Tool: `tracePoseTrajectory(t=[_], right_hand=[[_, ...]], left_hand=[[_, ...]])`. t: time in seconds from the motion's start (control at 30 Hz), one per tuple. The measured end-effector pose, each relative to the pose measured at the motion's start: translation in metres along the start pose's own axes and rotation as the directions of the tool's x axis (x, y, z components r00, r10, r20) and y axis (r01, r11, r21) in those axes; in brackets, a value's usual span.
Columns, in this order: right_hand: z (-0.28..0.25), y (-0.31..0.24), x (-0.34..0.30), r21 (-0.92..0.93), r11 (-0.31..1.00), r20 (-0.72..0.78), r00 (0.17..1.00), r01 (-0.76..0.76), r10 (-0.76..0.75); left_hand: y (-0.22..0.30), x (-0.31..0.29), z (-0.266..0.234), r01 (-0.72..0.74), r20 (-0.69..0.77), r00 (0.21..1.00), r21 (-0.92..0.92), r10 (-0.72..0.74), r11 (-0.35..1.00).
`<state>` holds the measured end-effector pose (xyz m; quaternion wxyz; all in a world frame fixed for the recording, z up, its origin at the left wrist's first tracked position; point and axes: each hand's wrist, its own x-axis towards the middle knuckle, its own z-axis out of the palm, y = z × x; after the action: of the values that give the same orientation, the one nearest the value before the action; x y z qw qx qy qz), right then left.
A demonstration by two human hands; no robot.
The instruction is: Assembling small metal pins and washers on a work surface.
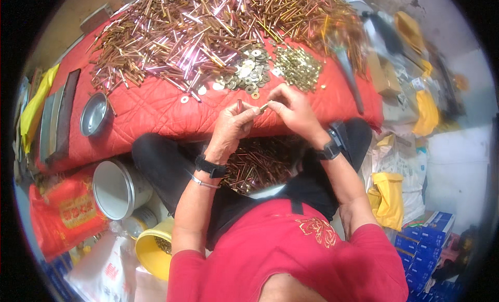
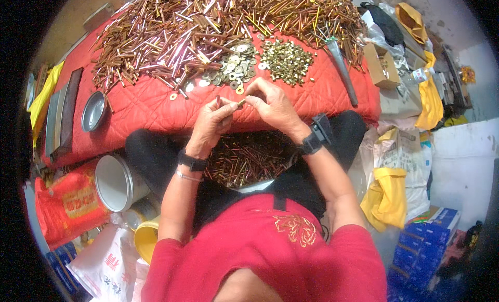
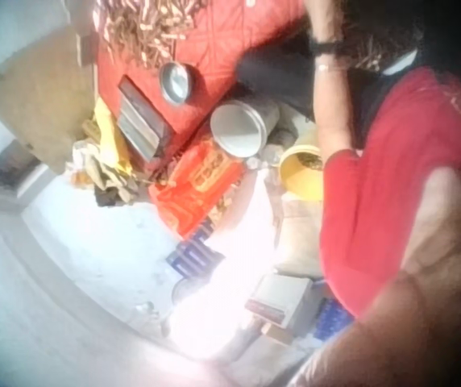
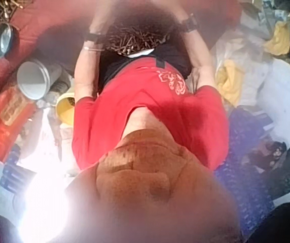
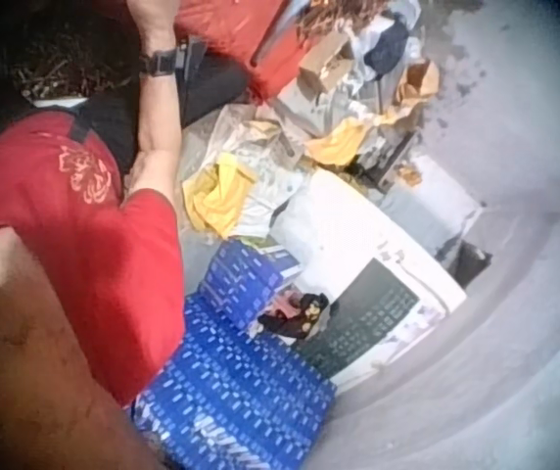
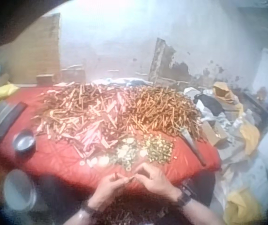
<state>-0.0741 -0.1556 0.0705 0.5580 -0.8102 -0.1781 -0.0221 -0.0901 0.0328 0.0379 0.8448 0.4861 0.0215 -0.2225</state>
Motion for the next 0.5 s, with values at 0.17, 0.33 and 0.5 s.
tracePoseTrajectory(t=[0.17, 0.33, 0.5], right_hand=[[-0.009, 0.003, 0.005, -0.045, 0.97, 0.117, 0.963, -0.24, 0.244], [-0.001, 0.008, 0.0, -0.051, 0.994, 0.037, 0.994, -0.098, 0.1], [0.005, 0.005, 0.0, -0.025, 0.999, -0.093, 0.995, 0.026, -0.028]], left_hand=[[0.002, -0.004, 0.004, 0.004, -0.01, 1.0, 0.012, -0.004, 1.0], [0.0, -0.003, 0.004, 0.011, -0.002, 1.0, 0.022, -0.011, 1.0], [0.003, -0.003, 0.006, 0.013, -0.03, 0.999, 0.049, -0.012, 0.999]])
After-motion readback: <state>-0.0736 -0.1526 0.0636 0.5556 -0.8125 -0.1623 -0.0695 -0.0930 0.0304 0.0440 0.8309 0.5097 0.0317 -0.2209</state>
